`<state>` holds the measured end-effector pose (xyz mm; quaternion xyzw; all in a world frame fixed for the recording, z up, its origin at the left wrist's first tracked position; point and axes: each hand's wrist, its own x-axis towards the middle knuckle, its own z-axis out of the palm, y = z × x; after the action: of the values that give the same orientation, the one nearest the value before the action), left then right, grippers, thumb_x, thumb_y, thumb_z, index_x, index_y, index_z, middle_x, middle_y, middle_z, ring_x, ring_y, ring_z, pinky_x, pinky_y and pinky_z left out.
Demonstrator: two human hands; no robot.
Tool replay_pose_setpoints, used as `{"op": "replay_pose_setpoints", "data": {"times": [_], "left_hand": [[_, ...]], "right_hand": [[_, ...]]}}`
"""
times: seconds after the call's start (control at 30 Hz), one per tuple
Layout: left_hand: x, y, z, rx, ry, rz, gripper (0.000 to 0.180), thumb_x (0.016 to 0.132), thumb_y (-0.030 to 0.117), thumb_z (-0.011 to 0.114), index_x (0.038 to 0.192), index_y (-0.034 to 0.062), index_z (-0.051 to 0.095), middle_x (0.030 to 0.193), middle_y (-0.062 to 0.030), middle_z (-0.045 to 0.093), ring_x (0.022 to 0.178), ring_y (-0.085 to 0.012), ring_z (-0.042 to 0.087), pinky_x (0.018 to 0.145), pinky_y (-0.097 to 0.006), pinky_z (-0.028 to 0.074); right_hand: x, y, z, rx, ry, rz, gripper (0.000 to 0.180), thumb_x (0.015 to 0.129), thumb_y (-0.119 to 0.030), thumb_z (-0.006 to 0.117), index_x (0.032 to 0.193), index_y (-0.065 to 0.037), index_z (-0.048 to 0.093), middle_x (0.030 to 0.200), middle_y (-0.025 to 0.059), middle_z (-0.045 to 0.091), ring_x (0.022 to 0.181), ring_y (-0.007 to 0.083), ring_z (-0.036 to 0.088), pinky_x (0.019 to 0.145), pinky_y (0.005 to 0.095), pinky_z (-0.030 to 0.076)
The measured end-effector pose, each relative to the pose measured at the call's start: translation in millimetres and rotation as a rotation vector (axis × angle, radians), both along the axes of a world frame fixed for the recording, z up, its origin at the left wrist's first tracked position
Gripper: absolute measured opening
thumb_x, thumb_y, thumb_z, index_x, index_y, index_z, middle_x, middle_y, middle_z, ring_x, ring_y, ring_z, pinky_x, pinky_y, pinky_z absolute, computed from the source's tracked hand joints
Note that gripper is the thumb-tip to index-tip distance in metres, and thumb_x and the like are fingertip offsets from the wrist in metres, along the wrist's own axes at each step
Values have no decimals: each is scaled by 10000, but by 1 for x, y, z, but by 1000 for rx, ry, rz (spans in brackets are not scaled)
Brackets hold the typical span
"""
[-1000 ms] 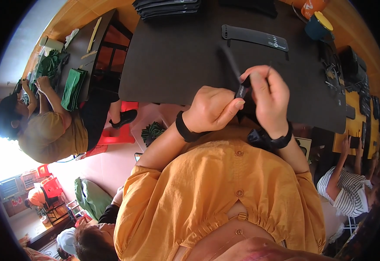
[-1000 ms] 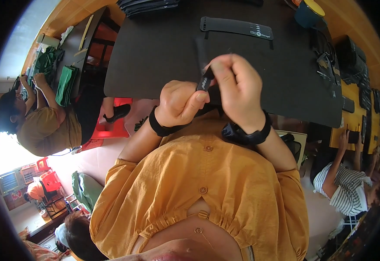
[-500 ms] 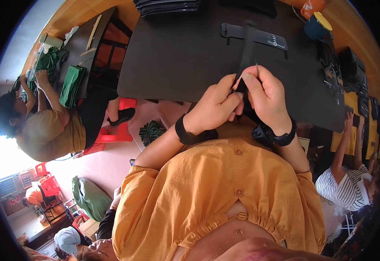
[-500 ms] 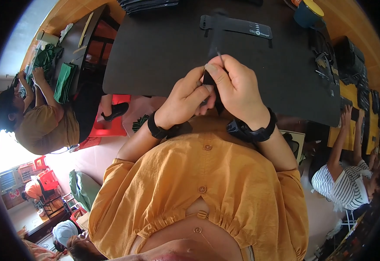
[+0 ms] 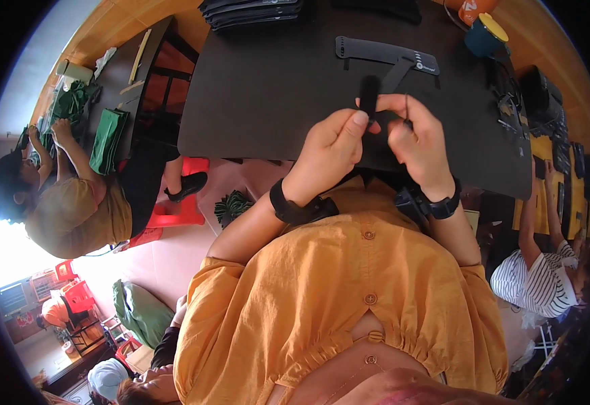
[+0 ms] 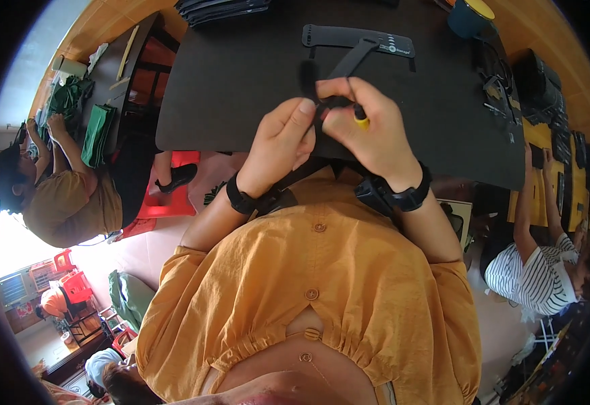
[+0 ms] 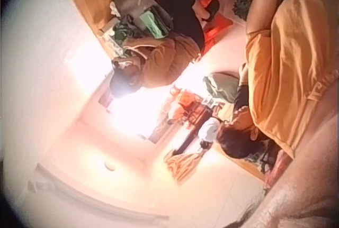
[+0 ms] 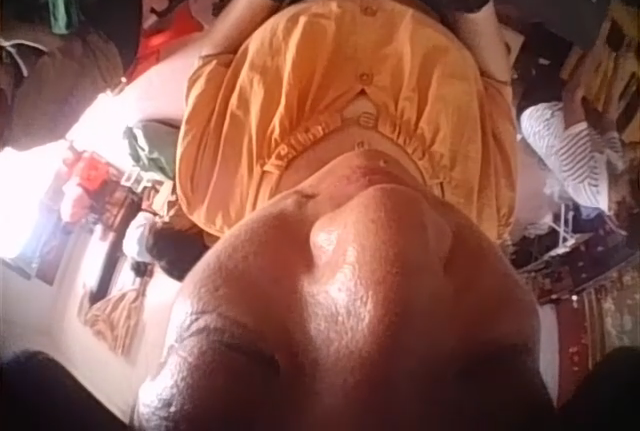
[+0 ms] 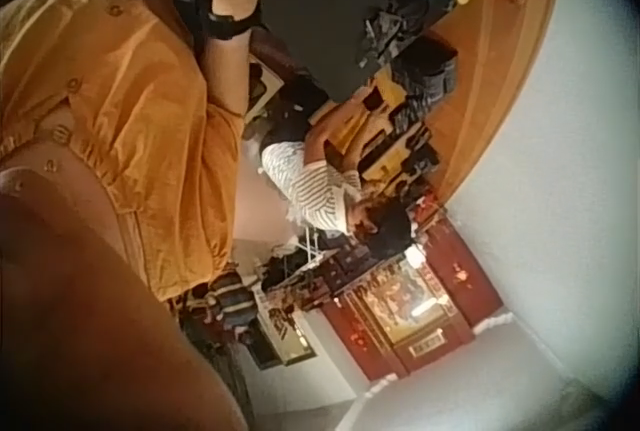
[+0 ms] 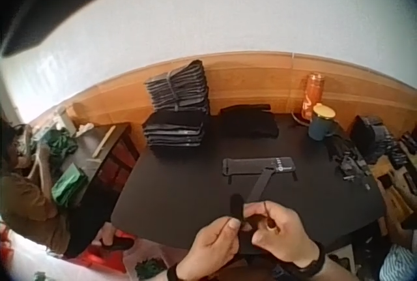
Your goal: The person is removing protective film or weeding excess material from leather straps using a handheld tool.
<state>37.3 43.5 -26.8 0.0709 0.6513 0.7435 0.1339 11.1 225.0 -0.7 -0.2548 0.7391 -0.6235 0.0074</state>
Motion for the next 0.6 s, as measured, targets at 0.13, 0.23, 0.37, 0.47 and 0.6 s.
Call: {"op": "replay_pose_setpoints", "data": {"times": [0.13,0.23,0.37,0.47,0.6], "left_hand": [[2,-1,11,86,5,17,324,1071,292,427,1046,20,602,597,12,521,459,-63,456,431,-207,359],[5,0,8,21,69,-6,303,1070,266,430,1053,16,600,591,4,530,460,-67,471,441,-222,377],[7,-3,13,-190,163,-122,295,1071,231,424,1109,3,607,590,13,524,493,-56,485,469,-202,377],[11,-7,13,-239,160,-180,277,1066,201,427,1100,-4,610,594,21,537,498,-56,492,469,-207,375],[10,-7,8,-217,108,-235,264,1062,186,436,1087,-7,614,652,-3,580,576,-67,559,542,-206,443]], "right_hand": [[10,-10,-6,1,134,-88,318,867,-64,720,1179,-31,665,1067,60,706,867,99,633,711,222,505],[-1,-7,-24,-52,335,-158,291,883,-64,704,1169,-17,671,1027,78,720,849,100,643,697,204,504],[9,-7,-14,-440,-208,-192,121,935,-61,648,1034,4,620,997,107,724,596,44,549,519,178,435],[-14,12,-1,-535,-158,-384,135,1007,-167,562,945,-48,547,915,108,713,470,23,402,430,176,322],[-22,26,6,-540,-96,-344,146,1022,-190,536,1001,-46,540,898,105,702,457,37,429,423,170,324]]}}
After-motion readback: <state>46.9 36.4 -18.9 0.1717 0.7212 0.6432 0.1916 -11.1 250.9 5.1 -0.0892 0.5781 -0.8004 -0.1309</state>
